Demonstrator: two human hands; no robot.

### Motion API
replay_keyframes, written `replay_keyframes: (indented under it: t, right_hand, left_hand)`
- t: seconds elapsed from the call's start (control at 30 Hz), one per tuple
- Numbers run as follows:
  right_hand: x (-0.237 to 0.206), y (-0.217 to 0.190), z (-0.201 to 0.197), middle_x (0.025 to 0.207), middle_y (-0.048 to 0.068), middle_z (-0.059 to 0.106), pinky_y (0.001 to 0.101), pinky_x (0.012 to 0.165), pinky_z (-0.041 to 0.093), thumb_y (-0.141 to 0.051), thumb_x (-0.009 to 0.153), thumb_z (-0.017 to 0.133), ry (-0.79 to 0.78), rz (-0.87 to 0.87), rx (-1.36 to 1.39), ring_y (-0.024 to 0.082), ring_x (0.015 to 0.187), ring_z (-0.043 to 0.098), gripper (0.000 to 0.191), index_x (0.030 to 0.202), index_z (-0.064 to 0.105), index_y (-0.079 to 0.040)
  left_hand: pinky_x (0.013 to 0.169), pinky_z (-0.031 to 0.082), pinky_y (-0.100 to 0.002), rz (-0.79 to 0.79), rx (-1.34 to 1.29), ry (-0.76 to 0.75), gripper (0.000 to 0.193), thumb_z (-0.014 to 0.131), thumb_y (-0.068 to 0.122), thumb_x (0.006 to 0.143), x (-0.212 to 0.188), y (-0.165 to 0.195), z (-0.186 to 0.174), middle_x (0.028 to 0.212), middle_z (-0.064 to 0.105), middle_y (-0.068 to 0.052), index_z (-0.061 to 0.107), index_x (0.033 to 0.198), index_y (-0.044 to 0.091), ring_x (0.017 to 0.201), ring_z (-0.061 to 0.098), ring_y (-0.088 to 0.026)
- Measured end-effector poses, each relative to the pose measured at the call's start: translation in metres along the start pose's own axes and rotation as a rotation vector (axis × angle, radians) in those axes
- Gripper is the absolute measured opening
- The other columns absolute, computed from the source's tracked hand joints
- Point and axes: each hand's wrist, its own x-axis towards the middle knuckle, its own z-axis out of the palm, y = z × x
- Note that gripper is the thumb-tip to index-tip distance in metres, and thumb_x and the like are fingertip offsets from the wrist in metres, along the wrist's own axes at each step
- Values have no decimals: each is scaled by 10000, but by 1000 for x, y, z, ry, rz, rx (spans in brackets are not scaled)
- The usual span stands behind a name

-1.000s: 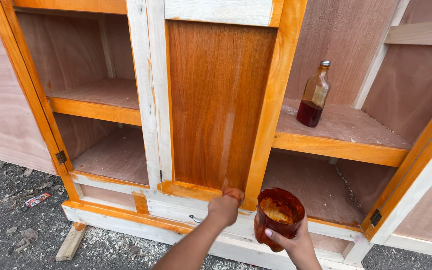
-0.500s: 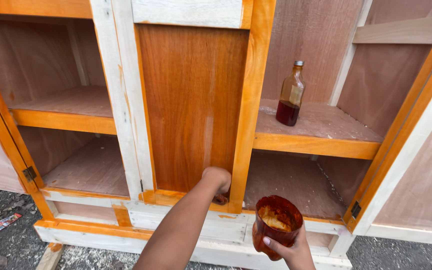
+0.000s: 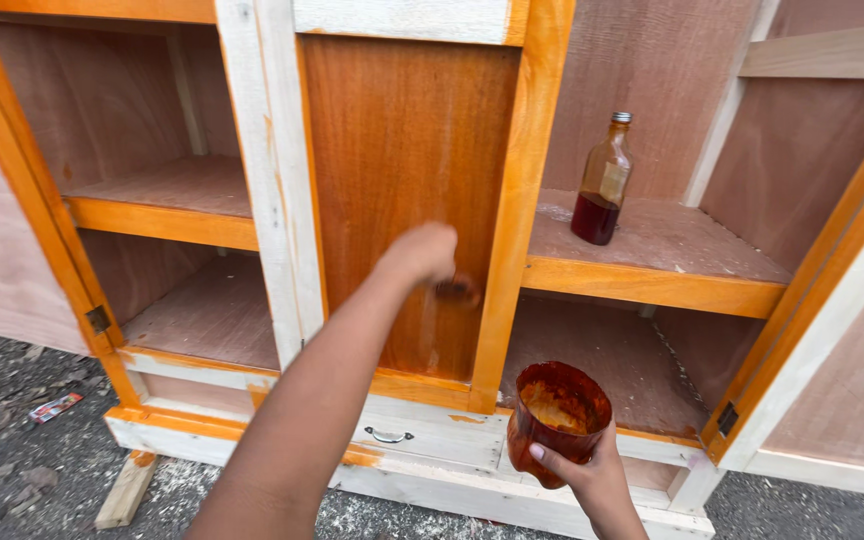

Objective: The person applies an orange wood stain to a wooden cabinet using a cloth applicator, wiping the stain onto the door panels, frame edges, and top rail. They hold a cut plastic bottle filled with stain in one hand and dip the applicator into it between strokes, working across different sections of the cabinet.

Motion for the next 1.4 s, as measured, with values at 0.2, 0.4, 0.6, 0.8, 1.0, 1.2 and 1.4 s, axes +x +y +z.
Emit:
replay_keyframes:
  t: [0.2, 0.4, 0.6, 0.8, 1.0, 1.2, 1.4]
  right_hand:
    - [7, -30, 22, 1387, 138, 553, 439, 1087, 500, -200, 702, 911, -32, 55, -47, 276, 1312, 562, 1001, 1483, 285, -154]
    - [15, -30, 27, 1376, 132, 577, 455, 1074, 495, -131, 638, 887, -71, -74, 5, 282, 1303, 575, 994, 1461, 330, -135]
    - [30, -31, 30, 1360, 145, 581, 448, 1063, 507, -109, 631, 889, -74, -146, 39, 285, 1290, 586, 1001, 1457, 324, -120]
    - [27, -33, 46, 1375, 135, 580, 435, 1054, 504, -146, 652, 883, -75, -109, 6, 276, 1298, 578, 982, 1460, 326, -114]
    - [25, -28, 52, 1371, 140, 574, 438, 1053, 517, -160, 649, 876, -102, -83, 38, 280, 1296, 582, 977, 1455, 326, -112]
    - [20, -18, 57, 1372, 150, 568, 447, 1063, 513, -182, 658, 889, -92, 8, -14, 286, 1298, 579, 1013, 1476, 295, -126]
    - [15, -17, 48, 1372, 146, 582, 450, 1039, 523, -184, 630, 889, -81, -63, 8, 287, 1296, 583, 1009, 1468, 331, -120]
  left_hand:
    - [769, 583, -502, -96, -70, 460, 215, 680, 249, 853, -35, 17, -123, 917, 744, -212, 774, 952, 83, 872, 722, -397]
    - [695, 578, -507, -163, -17, 714, 248, 599, 95, 832, -46, 26, -127, 848, 724, -192, 757, 1023, 94, 811, 726, -377]
    - [635, 584, -507, -185, 23, 762, 445, 565, 112, 898, -19, 12, -77, 882, 695, -212, 628, 1338, 92, 753, 727, -385]
    - [622, 593, -484, -203, 8, 569, 666, 601, 102, 842, -37, 12, 49, 930, 667, -208, 482, 1497, 69, 708, 726, -369]
    - [577, 580, -477, -220, -96, 300, 711, 607, 63, 812, -116, 4, 184, 921, 654, -207, 444, 1503, 33, 676, 711, -360]
    - [671, 597, -469, -247, -103, 58, 565, 574, 50, 864, -145, 2, 246, 929, 706, -205, 501, 1419, -21, 790, 729, -360]
    - [870, 587, -444, -304, -165, -247, 258, 628, 155, 873, -130, -7, 192, 1085, 746, -168, 795, 1060, 97, 1051, 714, -329]
